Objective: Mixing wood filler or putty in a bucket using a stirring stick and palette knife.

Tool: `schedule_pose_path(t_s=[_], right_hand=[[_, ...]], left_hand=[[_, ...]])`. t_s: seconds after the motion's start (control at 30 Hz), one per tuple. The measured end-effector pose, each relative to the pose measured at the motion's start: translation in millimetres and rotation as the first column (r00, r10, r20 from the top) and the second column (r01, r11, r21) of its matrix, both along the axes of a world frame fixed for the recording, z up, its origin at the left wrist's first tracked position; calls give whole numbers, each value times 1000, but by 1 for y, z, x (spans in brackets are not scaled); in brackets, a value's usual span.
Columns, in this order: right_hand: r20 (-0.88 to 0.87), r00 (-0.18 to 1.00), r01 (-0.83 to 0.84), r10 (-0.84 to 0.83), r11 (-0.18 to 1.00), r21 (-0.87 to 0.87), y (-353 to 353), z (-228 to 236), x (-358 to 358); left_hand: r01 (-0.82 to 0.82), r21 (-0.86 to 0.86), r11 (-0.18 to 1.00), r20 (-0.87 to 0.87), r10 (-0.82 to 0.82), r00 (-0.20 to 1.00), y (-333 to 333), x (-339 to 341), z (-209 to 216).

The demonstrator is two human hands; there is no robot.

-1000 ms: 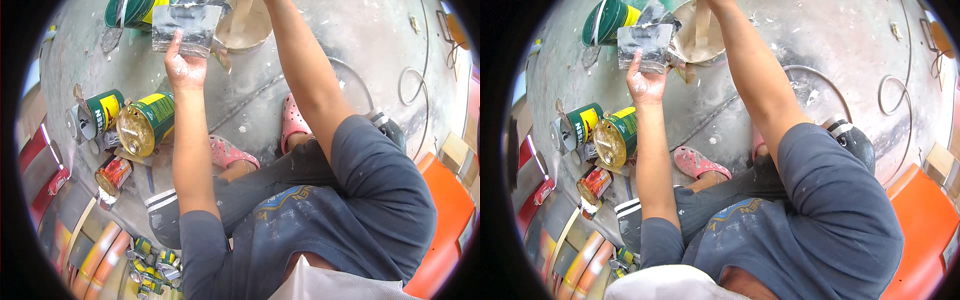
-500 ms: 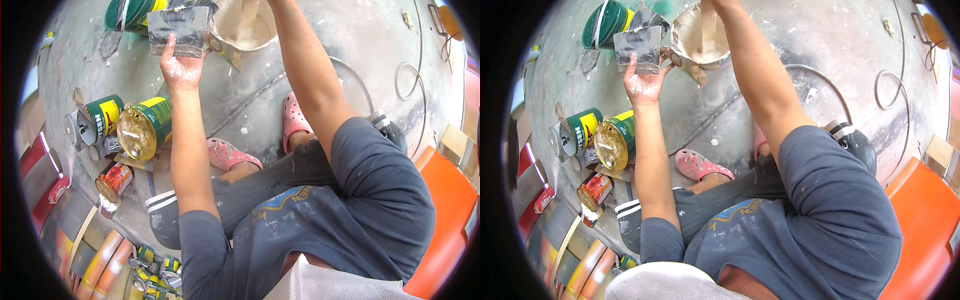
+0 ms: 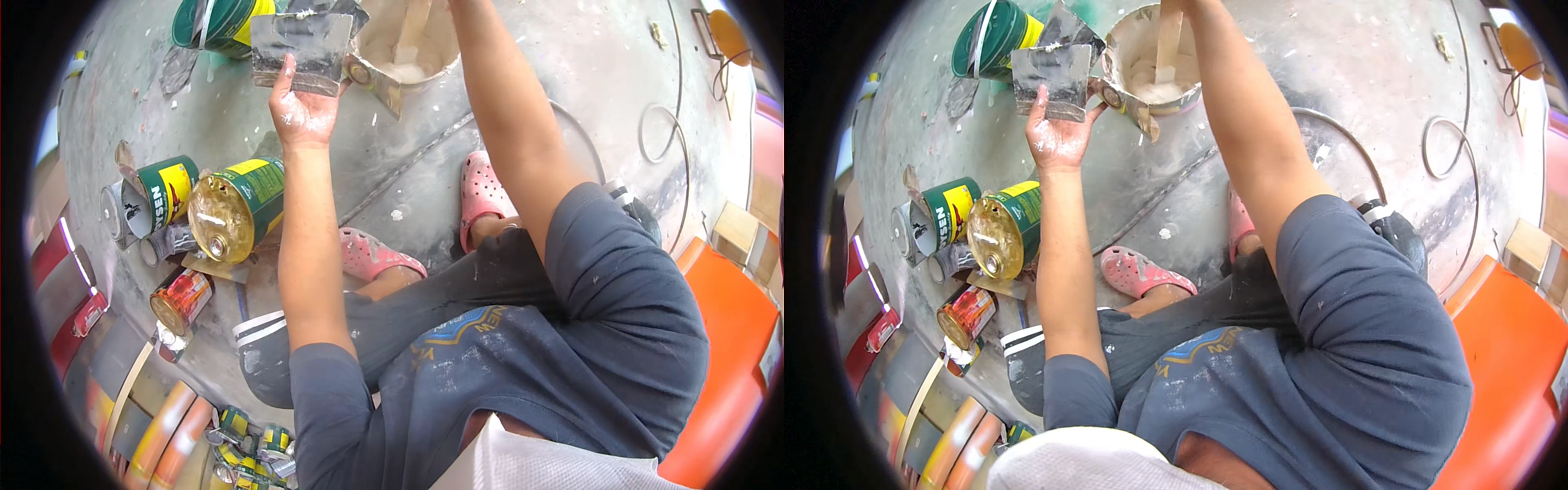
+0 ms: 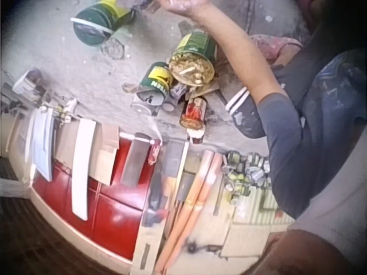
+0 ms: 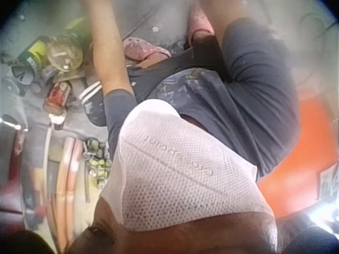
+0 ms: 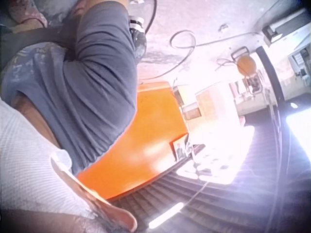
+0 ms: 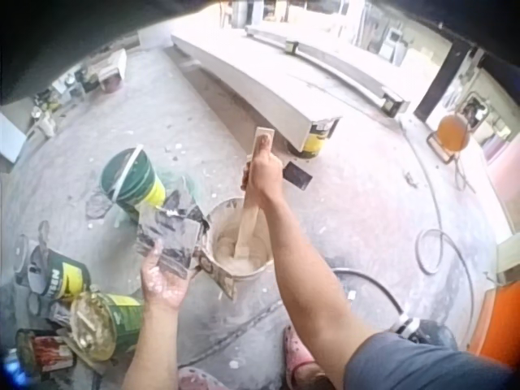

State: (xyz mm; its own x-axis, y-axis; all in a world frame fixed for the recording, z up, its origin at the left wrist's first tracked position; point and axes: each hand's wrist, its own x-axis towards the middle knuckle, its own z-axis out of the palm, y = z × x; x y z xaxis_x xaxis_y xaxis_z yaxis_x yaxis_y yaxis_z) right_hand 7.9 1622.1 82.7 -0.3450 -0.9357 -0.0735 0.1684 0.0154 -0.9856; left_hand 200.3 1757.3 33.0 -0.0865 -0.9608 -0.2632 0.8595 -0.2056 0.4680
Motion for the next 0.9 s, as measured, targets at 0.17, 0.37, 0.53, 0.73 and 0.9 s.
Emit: schedule_pose_path(t_s=[0.17, 0.37, 0.53, 0.73, 0.9], right_hand=[[-52, 977, -214, 208, 957, -195, 17, 61, 4], [-267, 862, -495, 431, 603, -625, 3, 11, 33], [-470, 767, -639, 436, 590, -495, 29, -9, 60], [-296, 921, -328, 253, 913, -243, -19, -22, 8], [-97, 995, 0, -2, 1000, -23, -1, -20, -6]], left_hand=[[-1, 16, 1000, -29, 1, 1000, 0, 9, 0], [-50, 48, 998, 54, 47, 997, -10, -8, 5], [-35, 30, 999, 0, 35, 999, -9, 24, -8], [50, 18, 999, -69, -49, 996, -19, 25, -19], [-45, 31, 998, -8, 45, 999, -20, 15, -20]])
